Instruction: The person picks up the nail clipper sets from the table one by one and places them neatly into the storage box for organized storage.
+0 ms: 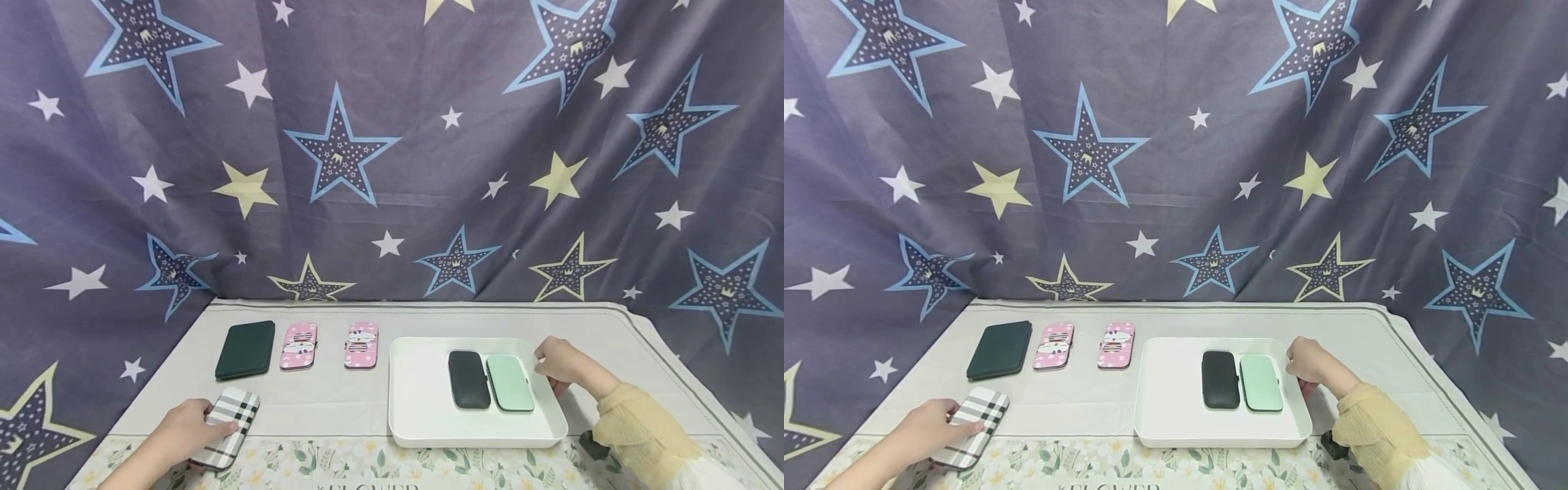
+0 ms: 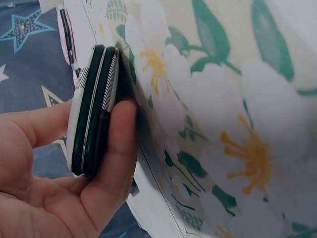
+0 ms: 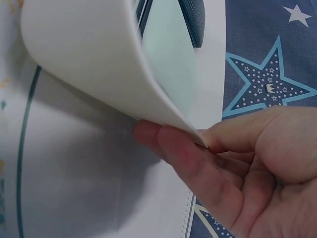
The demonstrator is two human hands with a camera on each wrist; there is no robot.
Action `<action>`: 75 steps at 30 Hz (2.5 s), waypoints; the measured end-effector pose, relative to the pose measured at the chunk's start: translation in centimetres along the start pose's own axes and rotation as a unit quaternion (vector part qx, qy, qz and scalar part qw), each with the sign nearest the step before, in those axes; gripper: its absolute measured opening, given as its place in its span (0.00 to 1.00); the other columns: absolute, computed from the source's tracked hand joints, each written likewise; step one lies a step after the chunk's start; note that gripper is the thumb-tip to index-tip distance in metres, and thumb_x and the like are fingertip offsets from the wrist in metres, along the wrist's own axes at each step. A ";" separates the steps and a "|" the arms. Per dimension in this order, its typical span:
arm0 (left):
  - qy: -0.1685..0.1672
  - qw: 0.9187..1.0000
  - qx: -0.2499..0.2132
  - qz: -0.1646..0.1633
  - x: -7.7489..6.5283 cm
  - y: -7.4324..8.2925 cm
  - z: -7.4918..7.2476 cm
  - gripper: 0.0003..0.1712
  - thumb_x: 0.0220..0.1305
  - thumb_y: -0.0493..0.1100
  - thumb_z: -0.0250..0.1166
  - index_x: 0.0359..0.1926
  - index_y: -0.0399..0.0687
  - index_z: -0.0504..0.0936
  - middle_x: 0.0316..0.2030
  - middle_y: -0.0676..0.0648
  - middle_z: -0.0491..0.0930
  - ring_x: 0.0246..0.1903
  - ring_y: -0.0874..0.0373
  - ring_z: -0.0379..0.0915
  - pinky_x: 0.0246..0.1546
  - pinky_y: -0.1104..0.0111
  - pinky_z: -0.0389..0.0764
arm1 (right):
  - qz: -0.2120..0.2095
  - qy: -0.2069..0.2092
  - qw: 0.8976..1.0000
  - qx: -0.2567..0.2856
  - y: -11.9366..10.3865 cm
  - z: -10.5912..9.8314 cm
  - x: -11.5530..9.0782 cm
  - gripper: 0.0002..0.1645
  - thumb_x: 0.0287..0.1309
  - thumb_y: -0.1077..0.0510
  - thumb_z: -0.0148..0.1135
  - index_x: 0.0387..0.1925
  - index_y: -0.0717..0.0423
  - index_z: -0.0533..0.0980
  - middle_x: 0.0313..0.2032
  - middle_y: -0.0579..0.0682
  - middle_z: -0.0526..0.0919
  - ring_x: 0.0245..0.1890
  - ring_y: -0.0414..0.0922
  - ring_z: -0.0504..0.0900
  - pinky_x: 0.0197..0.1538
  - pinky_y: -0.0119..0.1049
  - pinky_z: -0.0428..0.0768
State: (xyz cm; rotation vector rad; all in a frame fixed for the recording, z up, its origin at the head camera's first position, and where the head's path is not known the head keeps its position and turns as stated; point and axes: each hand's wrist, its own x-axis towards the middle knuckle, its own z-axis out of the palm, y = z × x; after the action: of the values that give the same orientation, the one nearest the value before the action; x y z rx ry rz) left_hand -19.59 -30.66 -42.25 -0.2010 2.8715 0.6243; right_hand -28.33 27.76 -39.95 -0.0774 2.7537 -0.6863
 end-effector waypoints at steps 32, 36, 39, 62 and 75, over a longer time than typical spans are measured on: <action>-0.045 0.934 -0.353 -0.039 0.2 3.7 -0.9 0.41 0.62 0.50 0.63 0.59 0.19 0.58 0.35 0.41 0.79 0.28 0.58 0.80 0.31 0.62 0.84 | -0.001 -0.001 1.000 0.003 -0.1 -0.1 0.0 0.13 0.56 0.69 0.53 0.41 0.74 0.77 0.15 0.54 0.78 0.14 0.44 0.81 0.20 0.35 0.82; -0.040 0.932 -0.359 -0.021 0.6 4.8 -1.5 0.44 0.61 0.52 0.64 0.61 0.20 0.56 0.40 0.40 0.77 0.31 0.60 0.79 0.33 0.64 0.84 | 0.000 -0.001 1.000 0.003 -0.2 -0.2 -0.1 0.12 0.56 0.69 0.53 0.39 0.74 0.78 0.15 0.54 0.79 0.14 0.44 0.81 0.20 0.35 0.82; -0.038 0.930 -0.364 -0.007 0.8 5.8 -2.1 0.45 0.61 0.51 0.64 0.62 0.20 0.55 0.41 0.40 0.77 0.31 0.60 0.79 0.34 0.65 0.83 | -0.001 -0.001 1.000 0.005 -0.2 -0.1 -0.1 0.11 0.55 0.69 0.53 0.37 0.72 0.78 0.15 0.54 0.79 0.14 0.44 0.81 0.20 0.35 0.82; -0.083 0.900 -0.422 0.070 2.6 15.4 -3.3 0.27 0.64 0.44 0.60 0.56 0.27 0.67 0.33 0.44 0.83 0.29 0.58 0.82 0.30 0.65 0.84 | -0.006 -0.006 1.000 -0.005 0.1 -0.2 0.2 0.13 0.56 0.68 0.53 0.41 0.75 0.77 0.16 0.53 0.79 0.16 0.44 0.81 0.21 0.34 0.82; -0.104 0.885 -0.444 0.091 4.4 19.3 -0.5 0.29 0.60 0.42 0.64 0.56 0.27 0.67 0.32 0.44 0.82 0.27 0.60 0.80 0.28 0.68 0.82 | -0.007 -0.004 1.000 -0.009 0.0 -0.1 0.2 0.16 0.57 0.68 0.53 0.44 0.77 0.75 0.16 0.53 0.79 0.16 0.44 0.81 0.21 0.34 0.82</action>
State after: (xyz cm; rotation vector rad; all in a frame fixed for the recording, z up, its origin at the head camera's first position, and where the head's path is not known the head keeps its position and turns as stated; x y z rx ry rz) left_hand -27.29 -13.85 -35.07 0.0197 2.2009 1.8332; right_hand -28.52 27.81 -39.89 -0.1037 2.7548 -0.6624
